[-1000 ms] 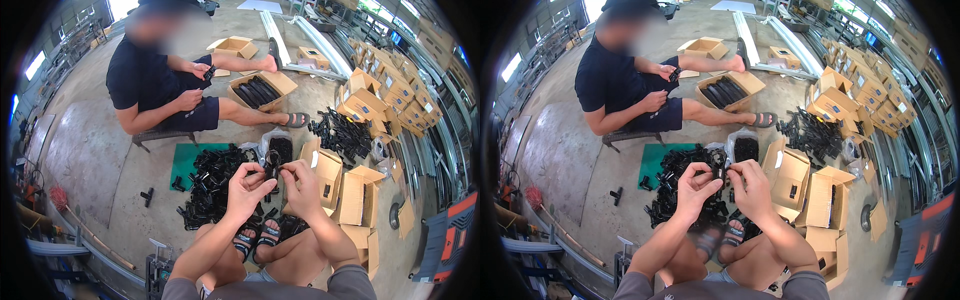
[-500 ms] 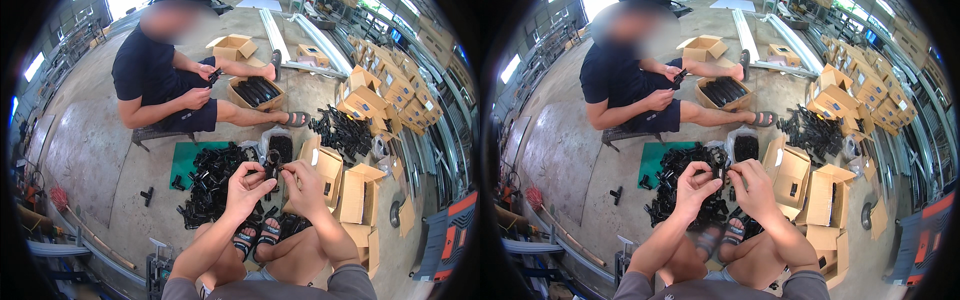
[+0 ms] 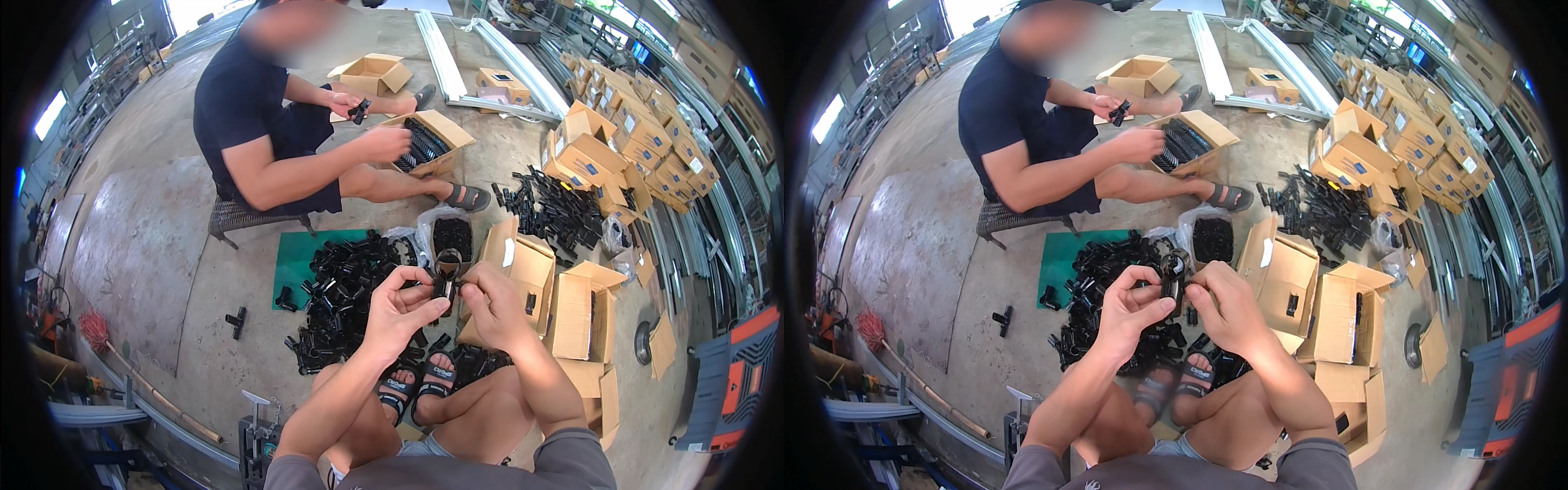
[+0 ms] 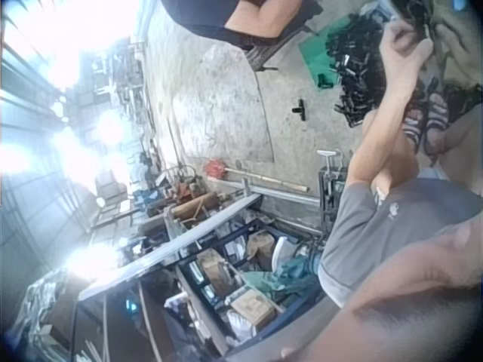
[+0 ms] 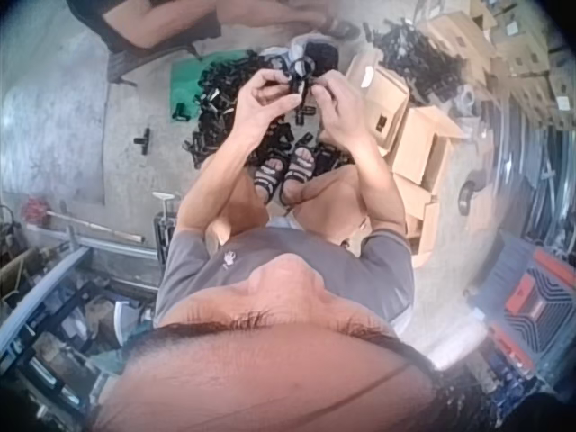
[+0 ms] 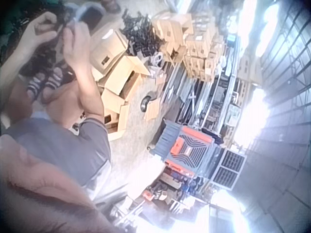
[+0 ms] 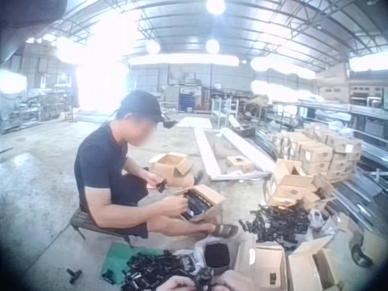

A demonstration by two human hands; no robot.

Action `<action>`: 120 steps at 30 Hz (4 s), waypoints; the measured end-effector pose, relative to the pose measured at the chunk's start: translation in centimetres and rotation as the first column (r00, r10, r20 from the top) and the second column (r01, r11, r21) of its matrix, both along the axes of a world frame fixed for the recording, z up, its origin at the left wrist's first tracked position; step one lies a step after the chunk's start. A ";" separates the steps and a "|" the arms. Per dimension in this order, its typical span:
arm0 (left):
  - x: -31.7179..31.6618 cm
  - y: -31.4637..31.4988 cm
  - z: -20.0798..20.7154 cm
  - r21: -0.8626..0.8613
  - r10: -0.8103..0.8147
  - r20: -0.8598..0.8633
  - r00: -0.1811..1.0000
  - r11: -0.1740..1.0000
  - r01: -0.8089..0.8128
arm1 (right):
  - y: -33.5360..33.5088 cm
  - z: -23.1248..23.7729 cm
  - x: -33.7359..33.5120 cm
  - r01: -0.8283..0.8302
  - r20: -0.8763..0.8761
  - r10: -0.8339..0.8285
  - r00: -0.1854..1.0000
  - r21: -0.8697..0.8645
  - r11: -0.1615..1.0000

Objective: The person sorts black plastic connectors by hand, picking them from a pile on the floor and placing them into various cardboard boxes.

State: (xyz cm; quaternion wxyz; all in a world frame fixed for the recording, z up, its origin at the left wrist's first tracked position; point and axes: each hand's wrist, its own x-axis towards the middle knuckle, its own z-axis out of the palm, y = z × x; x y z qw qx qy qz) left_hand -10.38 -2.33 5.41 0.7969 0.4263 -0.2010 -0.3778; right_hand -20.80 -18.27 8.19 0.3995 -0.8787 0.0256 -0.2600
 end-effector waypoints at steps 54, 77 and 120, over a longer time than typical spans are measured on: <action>2.3 1.4 -1.7 -0.504 -0.341 -0.403 0.849 0.857 0.105 | 1.0 -2.1 0.6 0.303 0.011 -0.316 0.949 0.252 0.919; -0.6 -1.7 -2.2 0.334 -0.047 0.205 0.978 0.942 -0.024 | -1.7 -6.0 2.8 0.006 -0.139 0.079 0.987 0.527 0.850; 10.5 14.6 -18.8 0.971 -0.825 0.230 0.516 0.159 -0.178 | -8.7 -35.4 -53.5 0.876 -0.796 -0.365 -0.482 -0.428 -0.224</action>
